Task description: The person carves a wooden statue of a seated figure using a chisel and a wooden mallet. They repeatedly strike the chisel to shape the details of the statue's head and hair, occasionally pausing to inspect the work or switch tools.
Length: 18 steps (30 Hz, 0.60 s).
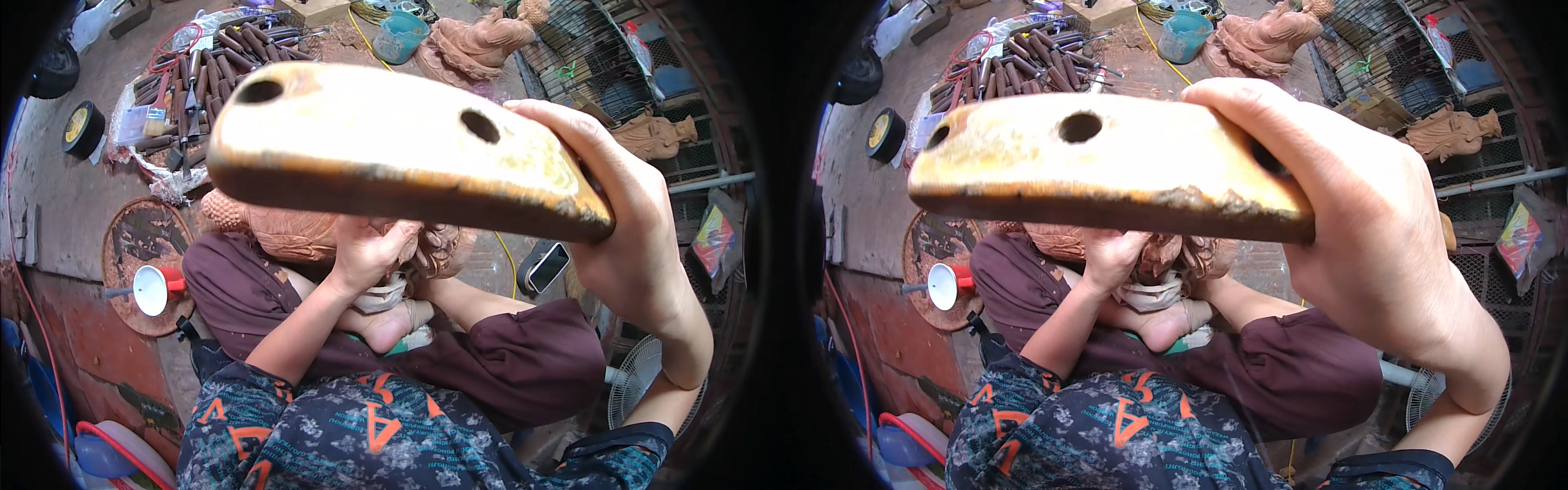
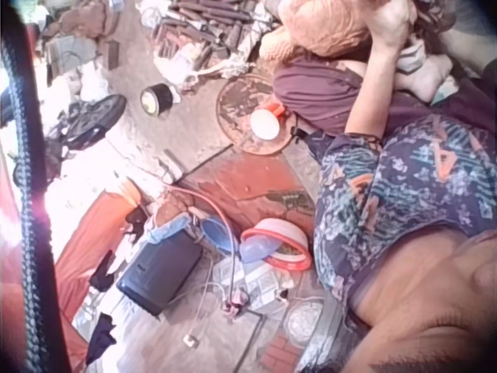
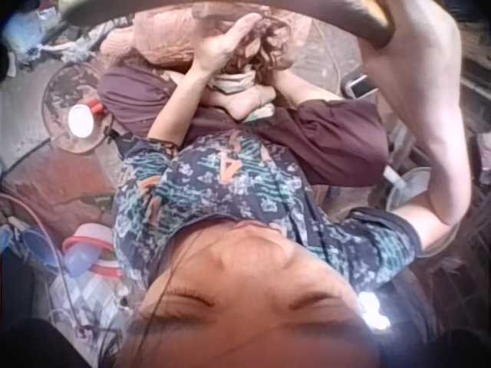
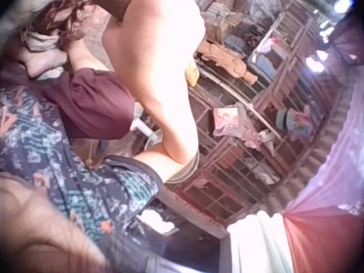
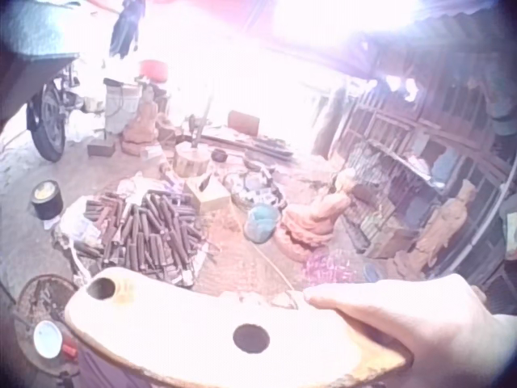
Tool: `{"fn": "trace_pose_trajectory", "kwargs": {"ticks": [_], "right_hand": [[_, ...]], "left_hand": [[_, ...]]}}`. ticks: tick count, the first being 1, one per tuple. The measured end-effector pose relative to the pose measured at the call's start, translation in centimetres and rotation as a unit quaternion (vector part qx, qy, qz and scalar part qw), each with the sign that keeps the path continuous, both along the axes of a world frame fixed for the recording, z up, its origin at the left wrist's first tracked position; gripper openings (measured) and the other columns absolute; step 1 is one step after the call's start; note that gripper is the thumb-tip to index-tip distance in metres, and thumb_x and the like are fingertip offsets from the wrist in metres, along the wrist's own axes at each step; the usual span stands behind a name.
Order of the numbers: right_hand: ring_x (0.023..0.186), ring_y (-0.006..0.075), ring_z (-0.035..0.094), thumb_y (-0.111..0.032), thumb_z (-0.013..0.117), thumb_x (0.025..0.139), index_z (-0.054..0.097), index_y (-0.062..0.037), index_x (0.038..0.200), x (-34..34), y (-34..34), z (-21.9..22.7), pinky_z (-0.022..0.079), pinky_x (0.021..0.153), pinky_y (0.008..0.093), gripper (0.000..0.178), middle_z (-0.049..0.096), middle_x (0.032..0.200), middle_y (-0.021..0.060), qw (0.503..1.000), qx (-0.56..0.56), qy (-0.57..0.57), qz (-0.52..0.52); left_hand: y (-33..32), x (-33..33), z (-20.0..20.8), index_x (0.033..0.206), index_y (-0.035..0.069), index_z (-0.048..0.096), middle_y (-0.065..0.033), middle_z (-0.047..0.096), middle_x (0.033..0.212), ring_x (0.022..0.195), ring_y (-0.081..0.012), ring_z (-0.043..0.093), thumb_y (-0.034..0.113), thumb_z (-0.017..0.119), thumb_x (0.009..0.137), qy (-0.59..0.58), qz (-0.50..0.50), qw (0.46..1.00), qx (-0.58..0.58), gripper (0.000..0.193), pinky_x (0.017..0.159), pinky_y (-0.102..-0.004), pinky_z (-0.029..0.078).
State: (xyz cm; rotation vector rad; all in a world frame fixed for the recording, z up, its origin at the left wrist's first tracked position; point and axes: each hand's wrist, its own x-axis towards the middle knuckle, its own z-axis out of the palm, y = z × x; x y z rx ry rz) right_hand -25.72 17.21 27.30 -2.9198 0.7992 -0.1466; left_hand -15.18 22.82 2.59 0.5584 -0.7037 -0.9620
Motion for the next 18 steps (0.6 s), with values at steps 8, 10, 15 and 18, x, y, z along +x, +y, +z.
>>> {"fn": "trace_pose_trajectory", "kwargs": {"ticks": [8, 10, 15, 18], "right_hand": [[0.109, 0.0308, 0.063, 0.012, 0.061, 0.070, 0.053, 0.0032, 0.123, 0.8, 0.1, -0.2, 0.049, 0.091, 0.0343, 0.054, 0.062, 0.118, 0.0186, 0.999, 0.010, -0.020, 0.026], [0.108, 0.0301, 0.063, 0.012, 0.061, 0.070, 0.053, 0.0036, 0.123, 1.0, 0.0, -0.2, 0.049, 0.091, 0.0342, 0.054, 0.062, 0.118, 0.0185, 0.999, 0.013, -0.027, 0.030], [0.106, 0.0315, 0.063, 0.012, 0.061, 0.070, 0.054, 0.0014, 0.123, 1.3, -0.1, -0.2, 0.050, 0.089, 0.0346, 0.055, 0.062, 0.116, 0.0175, 0.999, -0.014, -0.038, 0.012], [0.098, 0.0322, 0.064, 0.011, 0.060, 0.067, 0.056, -0.0029, 0.123, 1.0, 0.1, 1.2, 0.051, 0.083, 0.0357, 0.058, 0.063, 0.110, 0.0153, 0.985, -0.125, 0.115, 0.002]], "left_hand": [[0.6, 1.0, 0.4, 0.098, -0.002, 0.065, -0.0058, 0.067, 0.085, 0.076, -0.0134, 0.060, -0.004, 0.062, 0.083, -0.271, 0.122, 0.955, 0.001, 0.016, 0.066, -0.0285, 0.050], [0.5, 1.0, 0.5, 0.099, -0.002, 0.065, -0.0058, 0.067, 0.088, 0.079, -0.0132, 0.061, -0.005, 0.062, 0.083, -0.257, 0.119, 0.959, 0.000, 0.017, 0.068, -0.0280, 0.051], [0.1, 0.7, 0.6, 0.105, -0.002, 0.063, -0.0061, 0.067, 0.095, 0.087, -0.0138, 0.063, -0.005, 0.063, 0.085, -0.060, -0.006, 0.998, -0.002, 0.020, 0.074, -0.0270, 0.052], [0.1, 0.5, 0.6, 0.110, -0.002, 0.061, -0.0071, 0.066, 0.100, 0.092, -0.0145, 0.063, -0.004, 0.063, 0.086, -0.043, -0.044, 0.998, 0.003, 0.024, 0.079, -0.0273, 0.052]]}}
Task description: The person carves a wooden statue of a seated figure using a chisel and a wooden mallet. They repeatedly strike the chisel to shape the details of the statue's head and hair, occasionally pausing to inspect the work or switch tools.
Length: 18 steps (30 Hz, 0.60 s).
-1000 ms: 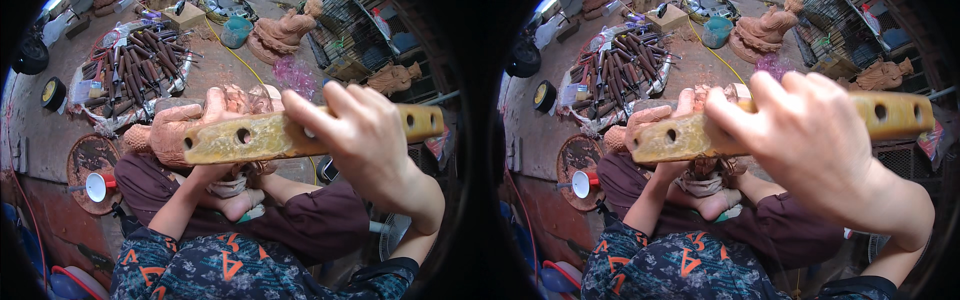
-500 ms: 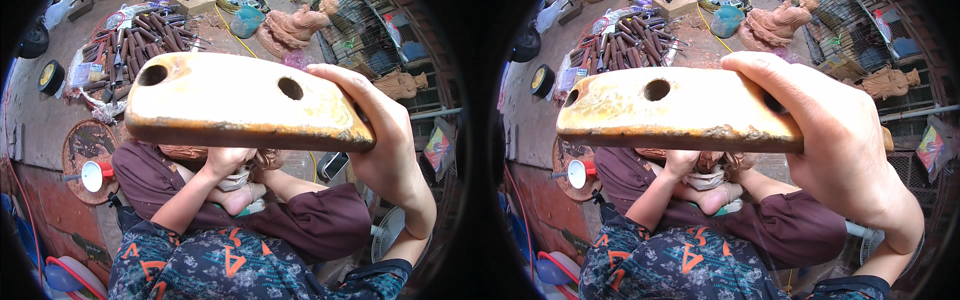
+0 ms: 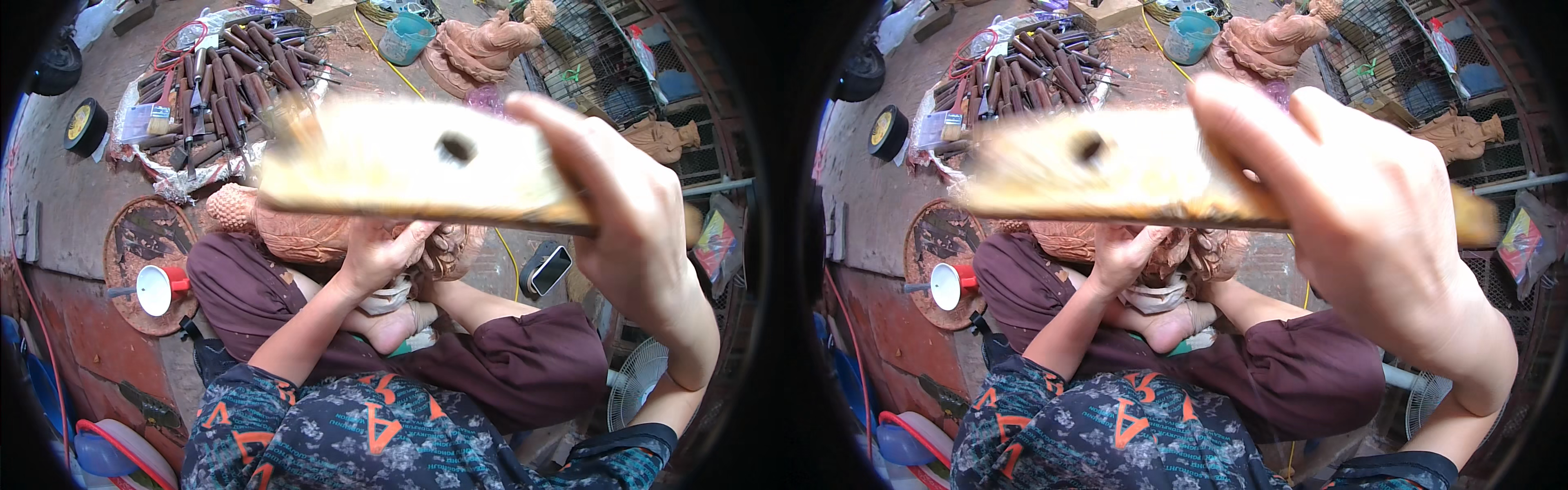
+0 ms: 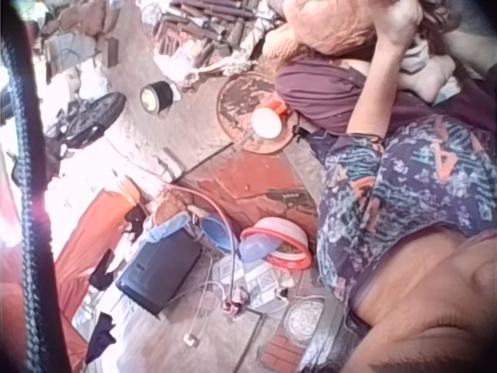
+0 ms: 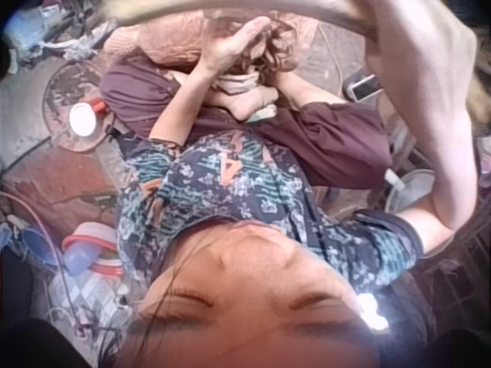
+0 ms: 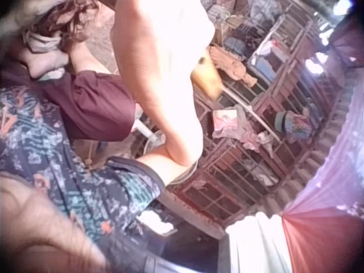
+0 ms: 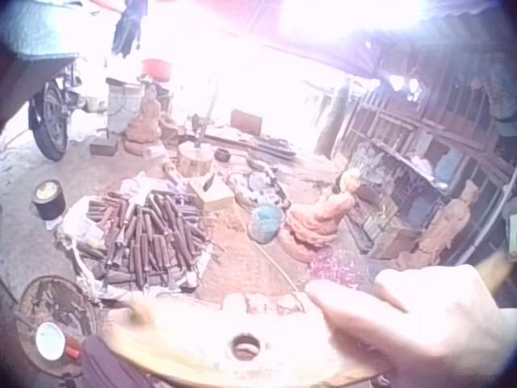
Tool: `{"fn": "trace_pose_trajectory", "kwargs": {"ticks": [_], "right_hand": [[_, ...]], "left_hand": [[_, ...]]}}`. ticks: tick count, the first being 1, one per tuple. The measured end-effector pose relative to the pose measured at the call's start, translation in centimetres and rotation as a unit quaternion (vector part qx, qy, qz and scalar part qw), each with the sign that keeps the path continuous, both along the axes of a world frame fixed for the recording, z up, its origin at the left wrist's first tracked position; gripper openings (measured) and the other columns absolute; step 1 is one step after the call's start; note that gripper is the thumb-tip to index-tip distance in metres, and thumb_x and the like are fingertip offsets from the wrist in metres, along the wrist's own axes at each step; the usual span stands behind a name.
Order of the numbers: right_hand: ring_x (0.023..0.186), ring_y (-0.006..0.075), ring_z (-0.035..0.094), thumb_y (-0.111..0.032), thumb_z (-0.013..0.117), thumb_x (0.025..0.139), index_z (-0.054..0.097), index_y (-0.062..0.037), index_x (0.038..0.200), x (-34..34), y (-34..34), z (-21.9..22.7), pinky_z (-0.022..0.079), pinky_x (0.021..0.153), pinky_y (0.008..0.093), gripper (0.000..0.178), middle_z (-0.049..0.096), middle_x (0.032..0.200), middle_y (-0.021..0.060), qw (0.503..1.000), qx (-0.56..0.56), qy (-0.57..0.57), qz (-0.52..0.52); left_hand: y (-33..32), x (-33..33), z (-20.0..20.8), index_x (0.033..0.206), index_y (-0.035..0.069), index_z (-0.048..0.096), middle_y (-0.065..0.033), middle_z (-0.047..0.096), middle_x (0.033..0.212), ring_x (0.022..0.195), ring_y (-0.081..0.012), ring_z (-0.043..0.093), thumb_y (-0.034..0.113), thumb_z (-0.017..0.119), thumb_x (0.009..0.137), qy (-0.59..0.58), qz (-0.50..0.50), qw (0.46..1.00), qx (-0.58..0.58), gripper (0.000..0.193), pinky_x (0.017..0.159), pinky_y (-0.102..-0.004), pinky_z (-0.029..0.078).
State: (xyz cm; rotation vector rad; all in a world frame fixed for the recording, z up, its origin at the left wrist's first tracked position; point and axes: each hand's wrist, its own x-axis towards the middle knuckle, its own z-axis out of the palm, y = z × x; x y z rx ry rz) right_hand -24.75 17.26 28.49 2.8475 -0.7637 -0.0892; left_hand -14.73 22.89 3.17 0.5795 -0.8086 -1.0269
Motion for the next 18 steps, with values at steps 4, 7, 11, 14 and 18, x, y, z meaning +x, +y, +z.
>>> {"fn": "trace_pose_trajectory", "kwargs": {"ticks": [4, 7, 11, 14, 18], "right_hand": [[0.093, 0.0304, 0.063, 0.012, 0.058, 0.064, 0.057, -0.0058, 0.124, 0.9, -0.1, 0.3, 0.050, 0.079, 0.0359, 0.063, 0.063, 0.106, 0.0142, 0.999, -0.031, 0.031, 0.018], [0.109, 0.0301, 0.061, 0.017, 0.056, 0.062, 0.053, -0.0015, 0.125, 0.2, -0.6, -0.8, 0.047, 0.092, 0.0334, 0.065, 0.061, 0.113, 0.0186, 0.978, 0.109, -0.178, 0.022], [0.083, 0.0303, 0.061, 0.006, 0.061, 0.066, 0.057, -0.0078, 0.121, 0.1, -0.1, -4.1, 0.048, 0.069, 0.0377, 0.057, 0.059, 0.091, 0.0103, 0.996, -0.068, 0.057, 0.024], [0.077, 0.0302, 0.060, 0.005, 0.062, 0.065, 0.057, -0.0089, 0.120, -0.3, -1.1, -4.8, 0.048, 0.064, 0.0392, 0.057, 0.059, 0.084, 0.0096, 0.999, -0.036, 0.005, 0.013], [0.097, 0.0356, 0.063, 0.013, 0.059, 0.066, 0.054, -0.0040, 0.123, -2.1, -1.0, -2.9, 0.051, 0.080, 0.0385, 0.060, 0.064, 0.106, 0.0173, 0.992, 0.080, -0.074, -0.059]], "left_hand": [[-0.1, -0.2, -0.5, 0.117, -0.003, 0.056, -0.0082, 0.064, 0.107, 0.100, -0.0147, 0.061, -0.003, 0.061, 0.088, -0.018, 0.011, 1.000, -0.002, 0.029, 0.085, -0.0277, 0.050], [-0.8, 0.4, -1.0, 0.119, -0.002, 0.056, -0.0095, 0.063, 0.108, 0.103, -0.0158, 0.060, -0.003, 0.061, 0.088, -0.008, -0.011, 1.000, -0.011, 0.032, 0.087, -0.0296, 0.049], [-0.5, 0.4, -4.1, 0.116, -0.002, 0.058, -0.0096, 0.062, 0.114, 0.104, -0.0191, 0.060, -0.002, 0.063, 0.085, -0.114, 0.025, 0.992, 0.057, 0.032, 0.091, -0.0344, 0.048], [-1.0, 0.8, -4.3, 0.119, -0.002, 0.056, -0.0106, 0.062, 0.115, 0.102, -0.0189, 0.061, -0.001, 0.061, 0.088, 0.120, -0.009, 0.986, 0.117, 0.031, 0.091, -0.0329, 0.050], [-0.9, 1.0, -0.9, 0.120, -0.003, 0.052, -0.0110, 0.062, 0.112, 0.100, -0.0182, 0.062, -0.003, 0.059, 0.089, 0.112, 0.045, 0.990, 0.067, 0.032, 0.089, -0.0320, 0.052]]}}
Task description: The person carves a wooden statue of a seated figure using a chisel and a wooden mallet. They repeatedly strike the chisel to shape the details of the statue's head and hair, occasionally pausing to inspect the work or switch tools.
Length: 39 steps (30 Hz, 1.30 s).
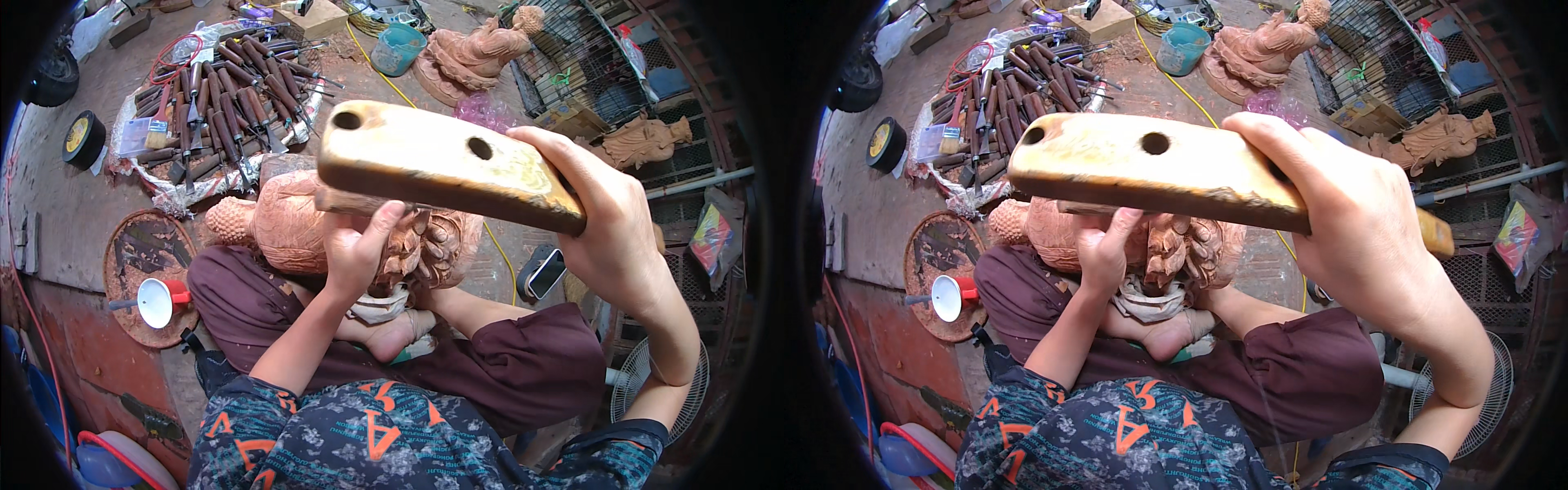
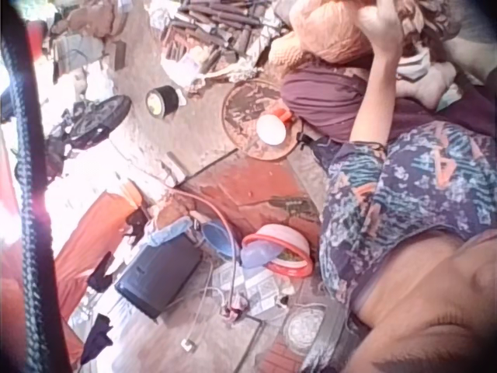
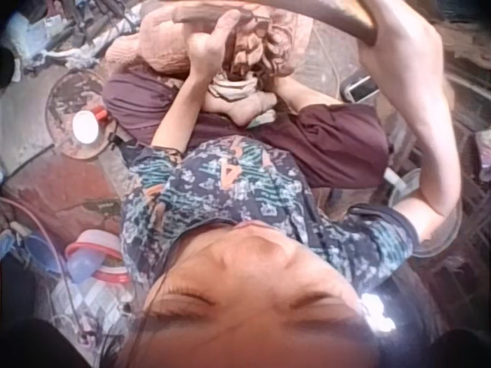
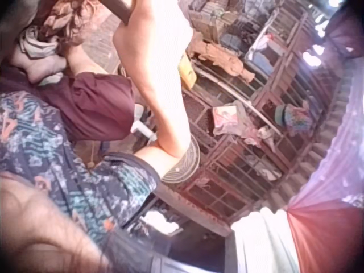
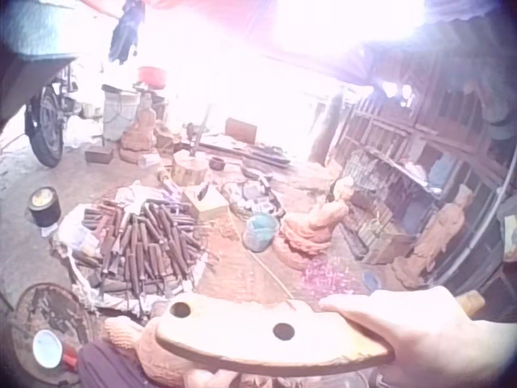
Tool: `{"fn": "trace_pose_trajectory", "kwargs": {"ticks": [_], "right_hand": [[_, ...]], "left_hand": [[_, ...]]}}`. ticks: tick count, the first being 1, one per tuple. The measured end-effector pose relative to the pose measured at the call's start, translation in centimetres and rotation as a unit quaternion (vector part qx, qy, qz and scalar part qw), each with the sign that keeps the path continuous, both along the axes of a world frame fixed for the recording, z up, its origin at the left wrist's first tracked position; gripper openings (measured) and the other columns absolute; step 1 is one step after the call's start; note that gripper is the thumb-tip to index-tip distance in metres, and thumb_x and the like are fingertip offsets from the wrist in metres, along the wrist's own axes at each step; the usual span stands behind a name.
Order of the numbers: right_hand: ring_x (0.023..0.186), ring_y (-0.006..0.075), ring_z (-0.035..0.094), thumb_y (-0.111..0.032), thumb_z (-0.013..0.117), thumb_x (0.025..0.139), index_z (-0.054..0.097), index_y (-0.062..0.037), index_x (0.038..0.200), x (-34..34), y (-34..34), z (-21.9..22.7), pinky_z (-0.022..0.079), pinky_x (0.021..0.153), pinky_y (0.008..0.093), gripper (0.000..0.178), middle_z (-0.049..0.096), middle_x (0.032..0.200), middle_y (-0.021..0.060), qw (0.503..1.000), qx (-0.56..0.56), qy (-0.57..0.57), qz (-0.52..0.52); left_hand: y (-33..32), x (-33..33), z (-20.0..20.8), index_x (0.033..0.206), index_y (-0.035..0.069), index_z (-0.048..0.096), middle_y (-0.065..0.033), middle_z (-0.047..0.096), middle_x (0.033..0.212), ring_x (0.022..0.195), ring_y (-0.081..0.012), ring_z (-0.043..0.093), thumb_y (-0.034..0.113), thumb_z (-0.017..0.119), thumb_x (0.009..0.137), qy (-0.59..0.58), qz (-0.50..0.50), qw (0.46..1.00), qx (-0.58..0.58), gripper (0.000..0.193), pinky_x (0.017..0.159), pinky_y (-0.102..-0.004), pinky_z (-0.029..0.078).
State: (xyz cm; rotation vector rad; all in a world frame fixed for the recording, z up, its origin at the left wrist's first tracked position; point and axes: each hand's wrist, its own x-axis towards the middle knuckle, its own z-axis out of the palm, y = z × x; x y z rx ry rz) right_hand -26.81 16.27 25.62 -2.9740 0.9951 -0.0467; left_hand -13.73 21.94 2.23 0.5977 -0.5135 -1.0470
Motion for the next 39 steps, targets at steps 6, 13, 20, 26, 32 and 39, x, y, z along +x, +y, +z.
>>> {"fn": "trace_pose_trajectory", "kwargs": {"ticks": [6, 13, 20, 26, 32, 39], "right_hand": [[0.106, 0.0353, 0.062, 0.017, 0.056, 0.068, 0.053, -0.0009, 0.122, -0.5, -0.4, -0.2, 0.048, 0.089, 0.0344, 0.058, 0.063, 0.110, 0.0197, 0.998, 0.050, -0.043, -0.011], [0.105, 0.0231, 0.063, 0.017, 0.059, 0.070, 0.052, -0.0007, 0.122, 0.9, -0.7, 1.0, 0.046, 0.090, 0.0309, 0.056, 0.064, 0.108, 0.0157, 0.988, 0.076, -0.132, 0.019], [0.093, 0.0328, 0.063, 0.013, 0.057, 0.067, 0.055, -0.0069, 0.122, 2.0, -0.5, 2.6, 0.051, 0.077, 0.0356, 0.058, 0.063, 0.098, 0.0162, 0.984, -0.142, 0.085, 0.064], [0.068, 0.0273, 0.060, -0.001, 0.061, 0.072, 0.058, -0.0138, 0.119, 2.7, -1.0, 1.6, 0.048, 0.059, 0.0392, 0.049, 0.051, 0.071, 0.0091, 0.971, -0.201, -0.010, 0.129], [0.072, 0.0292, 0.060, 0.002, 0.060, 0.070, 0.056, -0.0144, 0.123, 1.7, 0.1, 1.9, 0.048, 0.060, 0.0395, 0.055, 0.055, 0.077, 0.0095, 0.973, -0.202, 0.067, 0.094], [0.074, 0.0293, 0.061, 0.002, 0.060, 0.070, 0.057, -0.0134, 0.122, 0.9, -0.2, 1.1, 0.049, 0.063, 0.0393, 0.055, 0.055, 0.079, 0.0100, 0.980, -0.177, 0.051, 0.072]], "left_hand": [[-0.2, -0.8, 0.5, 0.105, 0.002, 0.051, -0.0089, 0.061, 0.102, 0.098, -0.0151, 0.061, -0.008, 0.059, 0.087, -0.014, -0.018, 0.999, -0.035, 0.022, 0.088, -0.0296, 0.050], [-0.5, -1.2, 1.1, 0.106, 0.003, 0.051, -0.0071, 0.061, 0.102, 0.096, -0.0130, 0.060, -0.007, 0.059, 0.088, -0.041, -0.019, 0.997, -0.058, 0.022, 0.084, -0.0268, 0.050], [-1.1, -0.1, 1.7, 0.100, 0.003, 0.056, -0.0038, 0.064, 0.097, 0.086, -0.0095, 0.061, 0.001, 0.063, 0.088, -0.127, -0.082, 0.987, 0.054, 0.014, 0.073, -0.0224, 0.049], [-1.4, -0.8, 0.5, 0.109, 0.001, 0.057, -0.0084, 0.065, 0.102, 0.092, -0.0140, 0.063, -0.003, 0.060, 0.088, -0.076, -0.037, 0.995, -0.048, 0.022, 0.082, -0.0286, 0.052], [-1.2, -0.4, 0.6, 0.110, 0.000, 0.058, -0.0073, 0.067, 0.099, 0.085, -0.0116, 0.063, 0.002, 0.063, 0.089, -0.054, -0.083, 0.995, 0.006, 0.022, 0.073, -0.0243, 0.051], [-1.0, -0.5, 1.4, 0.109, -0.002, 0.060, -0.0081, 0.067, 0.100, 0.091, -0.0131, 0.063, 0.002, 0.063, 0.089, -0.098, -0.074, 0.992, 0.003, 0.021, 0.077, -0.0254, 0.051]]}}
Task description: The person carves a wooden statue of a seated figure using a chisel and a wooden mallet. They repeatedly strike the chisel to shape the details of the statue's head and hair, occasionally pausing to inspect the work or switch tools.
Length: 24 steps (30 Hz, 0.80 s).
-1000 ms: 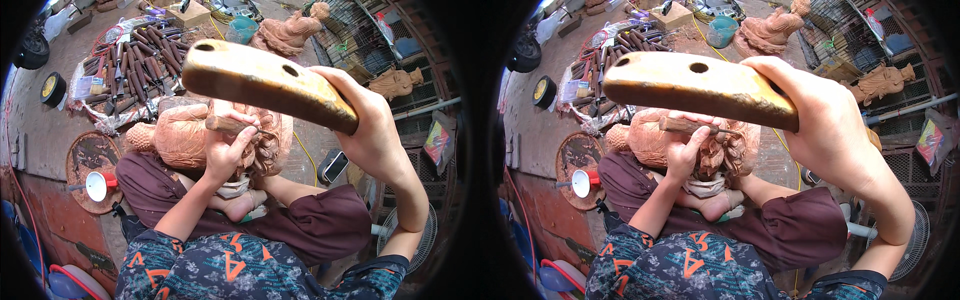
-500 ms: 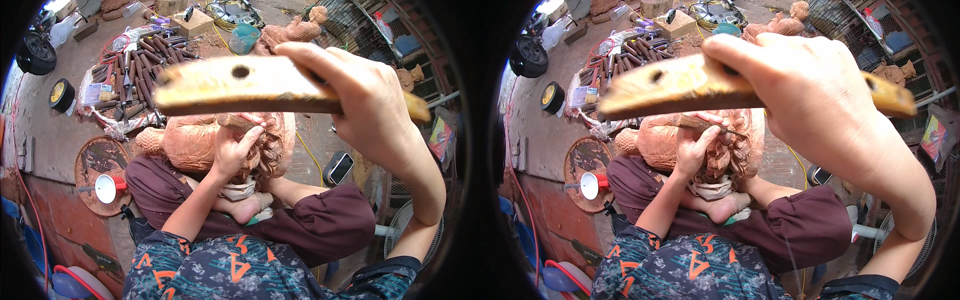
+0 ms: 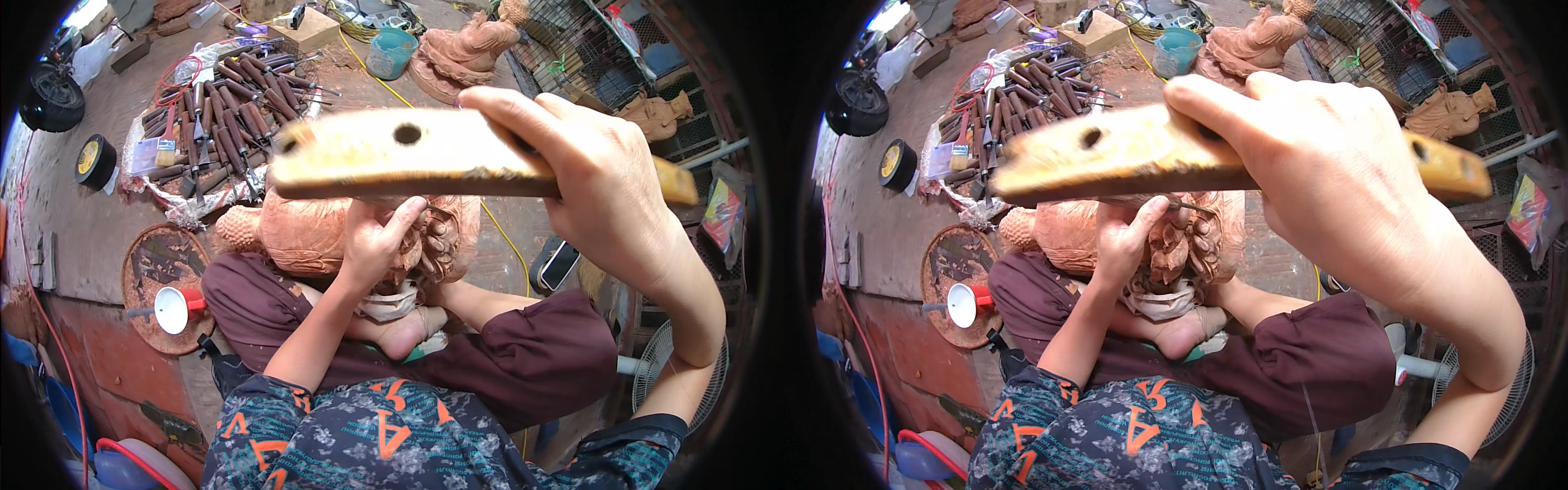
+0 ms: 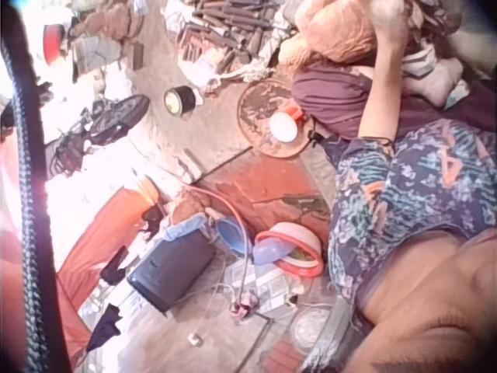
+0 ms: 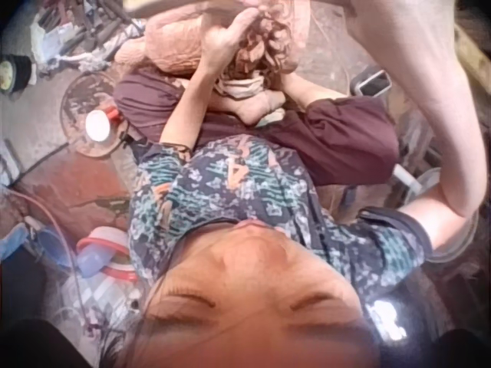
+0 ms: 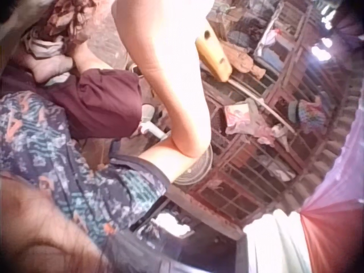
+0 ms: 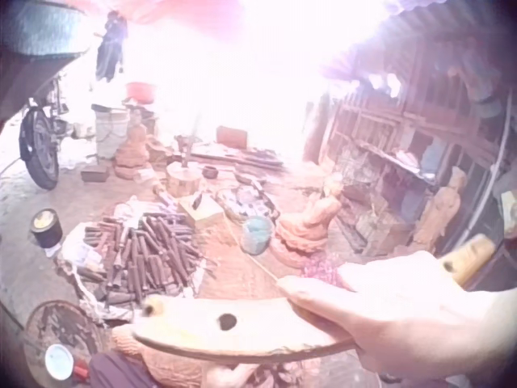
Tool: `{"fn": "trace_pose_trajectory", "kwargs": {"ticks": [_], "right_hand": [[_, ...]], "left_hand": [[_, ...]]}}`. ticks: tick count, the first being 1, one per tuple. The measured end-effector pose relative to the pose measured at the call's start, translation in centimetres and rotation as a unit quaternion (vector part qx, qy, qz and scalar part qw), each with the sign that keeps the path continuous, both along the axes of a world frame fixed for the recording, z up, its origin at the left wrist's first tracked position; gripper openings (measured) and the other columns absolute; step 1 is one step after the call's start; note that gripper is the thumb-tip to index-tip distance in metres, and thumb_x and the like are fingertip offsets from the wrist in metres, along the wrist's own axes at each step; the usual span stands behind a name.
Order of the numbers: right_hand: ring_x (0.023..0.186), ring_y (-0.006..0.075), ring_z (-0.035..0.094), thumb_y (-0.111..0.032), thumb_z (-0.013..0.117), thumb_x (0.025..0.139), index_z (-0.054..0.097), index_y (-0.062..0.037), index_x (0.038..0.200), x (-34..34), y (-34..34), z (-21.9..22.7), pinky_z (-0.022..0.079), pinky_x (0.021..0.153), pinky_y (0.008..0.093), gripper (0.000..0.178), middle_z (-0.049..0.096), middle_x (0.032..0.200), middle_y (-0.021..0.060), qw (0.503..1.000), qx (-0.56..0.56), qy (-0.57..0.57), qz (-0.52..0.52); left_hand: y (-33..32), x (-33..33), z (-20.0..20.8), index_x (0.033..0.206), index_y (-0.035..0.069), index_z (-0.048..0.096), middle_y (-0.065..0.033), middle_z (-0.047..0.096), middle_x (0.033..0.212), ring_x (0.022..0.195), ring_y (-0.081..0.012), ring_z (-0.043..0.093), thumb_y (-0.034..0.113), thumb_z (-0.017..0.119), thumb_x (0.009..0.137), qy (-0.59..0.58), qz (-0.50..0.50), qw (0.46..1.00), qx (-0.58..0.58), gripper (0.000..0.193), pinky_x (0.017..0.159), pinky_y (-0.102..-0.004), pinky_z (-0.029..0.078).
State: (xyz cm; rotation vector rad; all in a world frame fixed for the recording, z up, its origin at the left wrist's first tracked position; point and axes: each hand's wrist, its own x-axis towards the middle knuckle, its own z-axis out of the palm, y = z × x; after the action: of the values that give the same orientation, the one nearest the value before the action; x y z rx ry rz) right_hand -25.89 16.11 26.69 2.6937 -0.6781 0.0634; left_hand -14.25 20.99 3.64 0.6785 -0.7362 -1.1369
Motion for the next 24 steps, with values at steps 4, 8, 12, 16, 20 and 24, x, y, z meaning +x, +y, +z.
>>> {"fn": "trace_pose_trajectory", "kwargs": {"ticks": [4, 8, 12, 16, 20, 24], "right_hand": [[0.074, 0.0293, 0.060, 0.003, 0.060, 0.069, 0.057, -0.0146, 0.123, -0.5, 0.3, -0.1, 0.049, 0.063, 0.0393, 0.057, 0.055, 0.079, 0.0096, 0.998, -0.021, 0.055, -0.024], [0.079, 0.0323, 0.061, 0.007, 0.060, 0.067, 0.058, -0.0130, 0.122, -1.5, -0.2, -0.7, 0.049, 0.066, 0.0402, 0.058, 0.059, 0.085, 0.0113, 0.998, 0.023, 0.022, -0.053], [0.090, 0.0350, 0.064, 0.011, 0.059, 0.068, 0.055, -0.0084, 0.123, -2.6, -1.1, -2.1, 0.051, 0.077, 0.0370, 0.058, 0.064, 0.102, 0.0160, 0.984, 0.140, -0.079, -0.082], [0.103, 0.0274, 0.064, 0.012, 0.059, 0.072, 0.052, -0.0023, 0.124, -4.0, -1.9, -3.1, 0.047, 0.086, 0.0314, 0.054, 0.063, 0.111, 0.0179, 0.948, 0.243, -0.161, -0.126], [0.084, 0.0120, 0.055, 0.008, 0.062, 0.072, 0.050, -0.0011, 0.127, -5.8, -2.1, -4.3, 0.043, 0.077, 0.0248, 0.057, 0.058, 0.093, 0.0061, 0.913, 0.295, -0.221, -0.173], [0.084, 0.0118, 0.058, 0.010, 0.065, 0.070, 0.052, -0.0001, 0.120, -8.4, -2.2, -6.2, 0.045, 0.078, 0.0258, 0.053, 0.060, 0.090, 0.0034, 0.820, 0.422, -0.299, -0.244]], "left_hand": [[0.2, 0.0, -0.2, 0.119, -0.003, 0.053, -0.0096, 0.064, 0.109, 0.097, -0.0147, 0.062, -0.001, 0.060, 0.089, -0.005, 0.029, 1.000, 0.001, 0.031, 0.085, -0.0277, 0.050], [0.1, 1.3, -0.5, 0.121, -0.006, 0.049, -0.0123, 0.062, 0.110, 0.095, -0.0154, 0.064, 0.006, 0.056, 0.093, 0.045, 0.063, 0.997, 0.024, 0.032, 0.080, -0.0261, 0.053], [-0.7, 1.5, 1.0, 0.123, -0.004, 0.039, -0.0103, 0.063, 0.091, 0.080, -0.0135, 0.062, 0.018, 0.052, 0.098, 0.013, 0.085, 0.996, 0.009, 0.036, 0.070, -0.0240, 0.052], [-1.2, 0.4, 1.8, 0.126, -0.001, 0.035, -0.0034, 0.053, 0.073, 0.064, -0.0087, 0.051, 0.034, 0.044, 0.101, 0.003, 0.061, 0.998, -0.015, 0.044, 0.060, -0.0225, 0.043], [-1.7, -0.3, 1.7, 0.127, 0.002, 0.036, 0.0005, 0.045, 0.068, 0.056, -0.0066, 0.045, 0.035, 0.046, 0.101, 0.006, 0.044, 0.999, -0.002, 0.044, 0.050, -0.0209, 0.037], [-1.5, -0.5, 2.2, 0.121, 0.004, 0.039, 0.0020, 0.043, 0.064, 0.050, -0.0063, 0.041, 0.024, 0.047, 0.101, -0.039, 0.046, 0.997, 0.056, 0.030, 0.045, -0.0207, 0.035]]}}
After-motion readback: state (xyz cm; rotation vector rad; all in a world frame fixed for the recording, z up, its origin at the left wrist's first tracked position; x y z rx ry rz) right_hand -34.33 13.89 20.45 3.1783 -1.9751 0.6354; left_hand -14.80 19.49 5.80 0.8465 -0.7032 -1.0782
